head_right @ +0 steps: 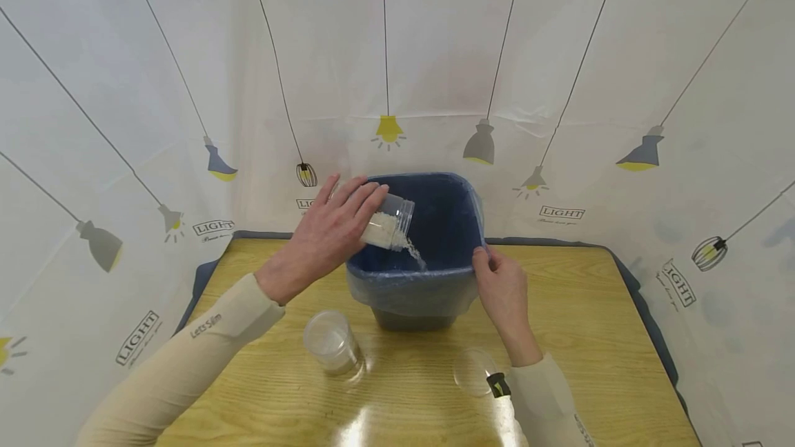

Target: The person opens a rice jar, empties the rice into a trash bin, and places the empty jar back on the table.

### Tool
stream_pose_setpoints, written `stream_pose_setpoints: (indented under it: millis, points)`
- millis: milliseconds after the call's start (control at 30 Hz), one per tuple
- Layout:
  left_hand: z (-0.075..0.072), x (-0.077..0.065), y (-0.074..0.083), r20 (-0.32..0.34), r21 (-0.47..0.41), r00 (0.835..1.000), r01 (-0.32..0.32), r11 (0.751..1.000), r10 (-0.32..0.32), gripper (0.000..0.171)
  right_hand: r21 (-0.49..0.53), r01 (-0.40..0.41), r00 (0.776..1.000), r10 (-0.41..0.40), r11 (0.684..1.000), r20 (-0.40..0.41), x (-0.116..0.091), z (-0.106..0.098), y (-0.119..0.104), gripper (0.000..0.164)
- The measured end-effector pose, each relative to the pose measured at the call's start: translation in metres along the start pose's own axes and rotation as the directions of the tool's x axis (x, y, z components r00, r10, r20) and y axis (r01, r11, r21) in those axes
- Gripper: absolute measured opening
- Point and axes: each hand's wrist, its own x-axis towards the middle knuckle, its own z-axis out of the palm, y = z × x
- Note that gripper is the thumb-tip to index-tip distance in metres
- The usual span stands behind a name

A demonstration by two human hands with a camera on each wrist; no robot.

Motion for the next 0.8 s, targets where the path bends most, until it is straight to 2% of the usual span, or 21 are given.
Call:
stream_pose_setpoints:
  millis: [267, 567, 800]
  points:
    - [-0.0018, 0.0022, -0.0011, -0.021, 0.021, 1.000, -0.002, 1.000, 0.003, 0.048, 0.006, -0.005, 1.000, 0.005, 1.000, 0.004, -0.0006, 0.0002, 0.0004, 0.043]
    - [-0.0032, 0.0017, -0.0006, 0.004, 0.017, 1.000, -0.029, 0.999, 0.029, 0.052, 0.013, 0.011, 1.000, -0.011, 1.000, -0.004, -0.0008, 0.0002, 0.0008, 0.042]
    - [-0.0019, 0.0005, -0.0007, -0.012, 0.014, 0.999, -0.051, 0.999, 0.052, 0.053, 0.014, 0.009, 1.000, -0.009, 1.000, 0.004, -0.0012, -0.0004, 0.0001, 0.044]
